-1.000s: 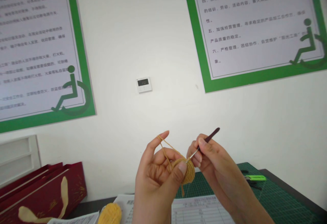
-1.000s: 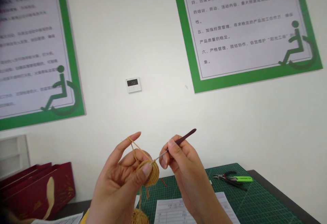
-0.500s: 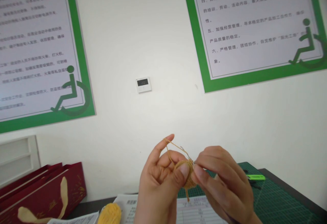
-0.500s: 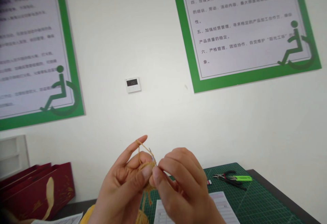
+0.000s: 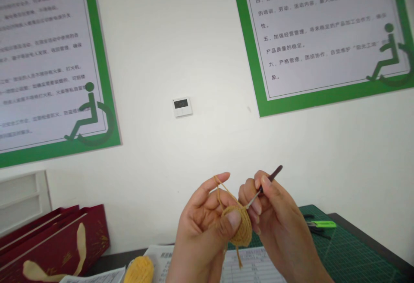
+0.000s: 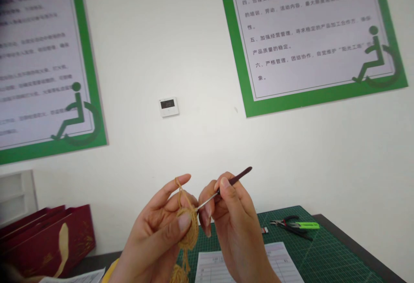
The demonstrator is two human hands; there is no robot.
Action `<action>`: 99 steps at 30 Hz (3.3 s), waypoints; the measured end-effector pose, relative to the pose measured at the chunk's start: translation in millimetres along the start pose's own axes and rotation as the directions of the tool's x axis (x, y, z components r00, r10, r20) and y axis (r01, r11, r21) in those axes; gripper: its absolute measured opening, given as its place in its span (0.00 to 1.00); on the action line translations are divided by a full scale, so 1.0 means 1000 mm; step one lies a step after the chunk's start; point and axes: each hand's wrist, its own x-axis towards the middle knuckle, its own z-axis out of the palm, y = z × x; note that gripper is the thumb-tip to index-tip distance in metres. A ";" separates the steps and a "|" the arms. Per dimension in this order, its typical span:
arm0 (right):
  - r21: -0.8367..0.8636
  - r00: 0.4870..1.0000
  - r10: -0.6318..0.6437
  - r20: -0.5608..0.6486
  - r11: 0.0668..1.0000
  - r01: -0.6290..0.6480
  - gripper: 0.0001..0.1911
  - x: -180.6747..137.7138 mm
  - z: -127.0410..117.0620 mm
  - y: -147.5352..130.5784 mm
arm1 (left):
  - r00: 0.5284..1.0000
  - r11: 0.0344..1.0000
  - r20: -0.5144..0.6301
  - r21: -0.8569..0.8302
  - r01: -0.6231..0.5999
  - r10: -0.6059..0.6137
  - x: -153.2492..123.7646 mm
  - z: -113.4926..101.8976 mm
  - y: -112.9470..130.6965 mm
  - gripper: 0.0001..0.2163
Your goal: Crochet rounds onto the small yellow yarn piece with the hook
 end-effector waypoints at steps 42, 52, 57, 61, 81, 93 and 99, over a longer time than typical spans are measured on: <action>-0.620 0.480 -0.527 0.701 -0.117 0.776 0.15 -0.003 -0.011 -0.026 | 0.949 0.935 -0.154 0.272 -0.227 0.276 0.000 0.006 -0.008 0.18; -0.616 0.511 -0.542 0.667 -0.016 0.787 0.17 -0.004 -0.016 -0.015 | 0.975 0.972 -0.150 0.192 -0.136 0.166 -0.002 0.005 -0.006 0.23; -0.601 0.698 -0.604 0.384 0.410 0.686 0.14 -0.002 -0.018 0.007 | 0.986 0.994 -0.135 0.062 -0.090 0.098 0.001 0.000 -0.005 0.24; -0.592 0.702 -0.599 0.386 0.423 0.686 0.09 0.001 -0.024 0.014 | 0.989 0.997 -0.129 0.034 -0.067 0.071 0.003 -0.002 -0.006 0.27; -0.180 0.991 0.135 -0.002 0.975 -0.133 0.21 0.004 -0.008 0.004 | 0.969 0.968 -0.123 0.160 -0.194 0.215 0.003 0.003 -0.005 0.21; -0.613 0.429 -0.581 0.692 -0.160 0.774 0.20 0.000 -0.028 -0.003 | 0.991 0.993 -0.098 0.078 -0.089 0.096 -0.001 -0.002 -0.006 0.24; -0.529 0.661 -0.636 0.398 0.430 0.732 0.07 0.000 -0.011 0.008 | 0.986 0.972 0.053 -0.162 0.168 -0.161 0.000 -0.005 0.006 0.24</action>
